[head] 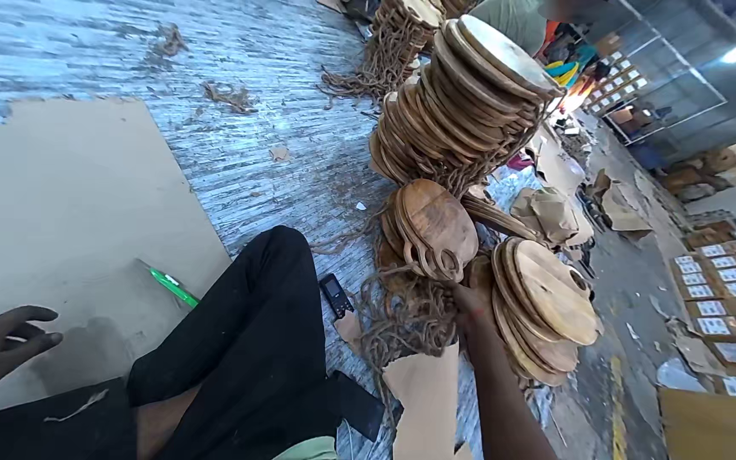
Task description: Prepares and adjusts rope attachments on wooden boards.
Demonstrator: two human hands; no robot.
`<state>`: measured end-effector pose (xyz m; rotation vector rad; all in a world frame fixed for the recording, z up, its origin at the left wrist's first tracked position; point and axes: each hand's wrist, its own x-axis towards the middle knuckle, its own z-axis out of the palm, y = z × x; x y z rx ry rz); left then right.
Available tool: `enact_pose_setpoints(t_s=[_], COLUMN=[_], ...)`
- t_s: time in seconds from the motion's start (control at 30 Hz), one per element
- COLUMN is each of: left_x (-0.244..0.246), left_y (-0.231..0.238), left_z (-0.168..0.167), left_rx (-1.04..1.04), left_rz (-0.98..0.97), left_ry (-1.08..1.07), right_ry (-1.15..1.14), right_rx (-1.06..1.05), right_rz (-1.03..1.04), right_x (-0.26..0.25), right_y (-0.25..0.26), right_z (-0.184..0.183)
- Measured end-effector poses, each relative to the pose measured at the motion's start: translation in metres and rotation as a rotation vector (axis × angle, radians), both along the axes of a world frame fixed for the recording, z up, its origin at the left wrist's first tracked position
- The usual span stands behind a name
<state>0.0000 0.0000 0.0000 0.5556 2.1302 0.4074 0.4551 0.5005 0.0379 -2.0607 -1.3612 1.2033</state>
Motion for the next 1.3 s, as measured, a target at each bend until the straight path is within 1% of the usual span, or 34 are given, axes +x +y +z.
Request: enact_pose_setpoints(t_s=[0.03, 0.07, 0.17, 0.2, 0.27, 0.37, 0.47, 0.53, 0.63, 0.67, 0.73, 0.83, 0.93, 1.0, 1.1, 1.2, 1.3], left_x=[-0.001, -0.002, -0.001, 0.000, 0.000, -0.001, 0.000, 0.003, 0.000, -0.001, -0.003, -0.006, -0.013, -0.015, -0.016, -0.016, -0.017], left_y=[-0.001, -0.002, -0.002, 0.000, 0.002, -0.003, 0.000, 0.004, 0.004, 0.003, -0.001, -0.009, -0.016, -0.014, -0.013, -0.017, -0.021], left_z=[-0.002, -0.005, -0.002, 0.000, 0.001, -0.004, 0.002, 0.008, 0.000, -0.004, -0.011, -0.017, -0.029, -0.032, -0.039, -0.045, -0.048], left_rx=[-0.001, -0.001, 0.003, 0.005, 0.010, 0.017, 0.004, 0.005, 0.011, 0.013, 0.026, 0.048, 0.063, 0.080, 0.101, 0.103, 0.100], left_rz=[-0.008, -0.015, -0.016, -0.012, -0.006, -0.001, -0.011, -0.008, -0.022, -0.024, -0.011, 0.004, -0.002, -0.003, -0.011, 0.002, 0.001], left_ry=[0.004, 0.004, -0.008, -0.008, -0.005, 0.008, 0.000, -0.005, 0.011, 0.017, 0.029, 0.033, 0.043, 0.050, 0.069, 0.085, 0.094], right_ry=[-0.028, -0.120, -0.540, -0.647, -0.792, -0.971, -1.102, -1.064, -0.889, -0.862, -0.911, -1.022, -1.006, -0.983, -0.871, -0.779, -0.787], right_rx=[0.026, 0.062, 0.131, 0.103, 0.043, 0.066, 0.140, 0.215, 0.344, 0.340, 0.269, 0.174, 0.152, 0.172, 0.212, 0.254, 0.335], right_rz=[0.008, 0.045, 0.242, 0.309, 0.395, 0.407, 0.411, 0.500, 0.609, 0.622, 0.642, 0.650, 0.677, 0.695, 0.659, 0.655, 0.622], right_x=[0.001, 0.003, 0.008, 0.006, -0.004, -0.023, -0.021, -0.015, -0.021, -0.030, -0.047, -0.057, -0.054, -0.046, -0.041, -0.043, -0.052], right_y=[0.001, 0.003, 0.006, 0.004, -0.008, -0.024, -0.023, -0.014, 0.000, 0.001, 0.007, 0.019, 0.029, 0.037, 0.045, 0.045, 0.042], right_z=[0.007, 0.011, 0.012, 0.011, 0.015, 0.027, 0.037, 0.041, 0.034, 0.033, 0.023, 0.014, 0.012, 0.004, -0.001, 0.004, 0.011])
